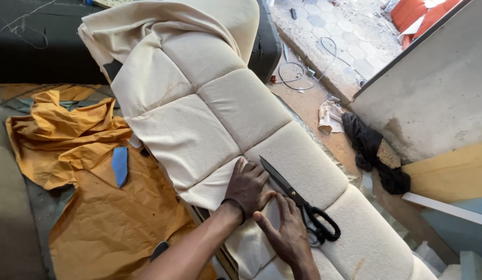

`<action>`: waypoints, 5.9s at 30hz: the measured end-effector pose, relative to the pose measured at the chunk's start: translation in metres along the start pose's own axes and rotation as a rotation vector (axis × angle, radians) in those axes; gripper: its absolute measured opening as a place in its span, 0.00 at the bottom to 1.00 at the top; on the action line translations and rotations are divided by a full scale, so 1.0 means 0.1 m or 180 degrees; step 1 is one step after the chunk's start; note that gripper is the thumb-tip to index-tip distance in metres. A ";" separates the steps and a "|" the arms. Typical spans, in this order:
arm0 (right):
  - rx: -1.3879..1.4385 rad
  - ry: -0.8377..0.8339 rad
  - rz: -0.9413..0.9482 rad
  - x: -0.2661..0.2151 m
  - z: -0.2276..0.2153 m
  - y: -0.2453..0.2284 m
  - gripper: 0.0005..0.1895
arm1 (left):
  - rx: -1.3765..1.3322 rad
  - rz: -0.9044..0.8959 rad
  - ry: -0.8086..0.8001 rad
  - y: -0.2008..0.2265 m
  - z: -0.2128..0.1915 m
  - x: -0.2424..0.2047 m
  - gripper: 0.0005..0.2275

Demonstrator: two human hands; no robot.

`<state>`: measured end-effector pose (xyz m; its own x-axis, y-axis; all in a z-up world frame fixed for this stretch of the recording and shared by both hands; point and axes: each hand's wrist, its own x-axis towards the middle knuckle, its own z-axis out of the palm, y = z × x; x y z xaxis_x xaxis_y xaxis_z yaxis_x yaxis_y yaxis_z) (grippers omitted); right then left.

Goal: The person is tufting a piece of furniture fabric by pulling thread through the material with a long needle to create a quilted pattern.

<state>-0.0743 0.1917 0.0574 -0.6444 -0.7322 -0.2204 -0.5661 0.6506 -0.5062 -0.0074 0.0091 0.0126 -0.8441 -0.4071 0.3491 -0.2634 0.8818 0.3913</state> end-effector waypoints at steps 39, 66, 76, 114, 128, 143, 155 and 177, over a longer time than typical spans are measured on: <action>0.0008 -0.0771 0.1030 -0.01 -0.39 -0.37 0.61 | -0.0961 0.0538 0.0318 0.10 0.04 0.02 0.14; 0.0172 -0.0500 0.1214 -0.27 -0.27 -0.12 0.61 | -0.0033 0.0626 -0.0442 0.22 0.36 -0.20 0.33; -0.0606 0.0714 -0.0623 -0.80 0.10 0.99 0.33 | -0.0121 0.0245 -0.0408 0.32 0.45 -0.15 0.31; -0.0825 -0.0045 -0.3101 -1.29 0.23 0.58 0.28 | -0.0167 -0.0929 -0.0879 0.67 0.24 0.02 0.28; -0.0672 -0.0763 -0.2755 -1.20 0.03 0.36 0.27 | -0.0087 -0.0956 -0.0936 0.71 0.18 0.03 0.26; -0.0496 -0.0045 -0.2553 -0.93 0.34 0.34 0.56 | -0.0312 -0.1002 -0.1314 0.40 0.26 0.25 0.24; -0.0467 0.0213 -0.3120 -1.12 0.16 0.43 0.30 | -0.0435 -0.1145 -0.1381 0.45 0.19 0.25 0.22; -0.0896 -0.0261 -0.2646 -1.25 0.28 0.39 0.11 | -0.0420 -0.1067 -0.1117 0.45 0.25 0.21 0.22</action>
<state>-0.0018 0.3032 0.0419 0.0653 -0.9958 0.0634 -0.9480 -0.0817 -0.3075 -0.0484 0.0463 0.0167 -0.8353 -0.5381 -0.1130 -0.5049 0.6693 0.5451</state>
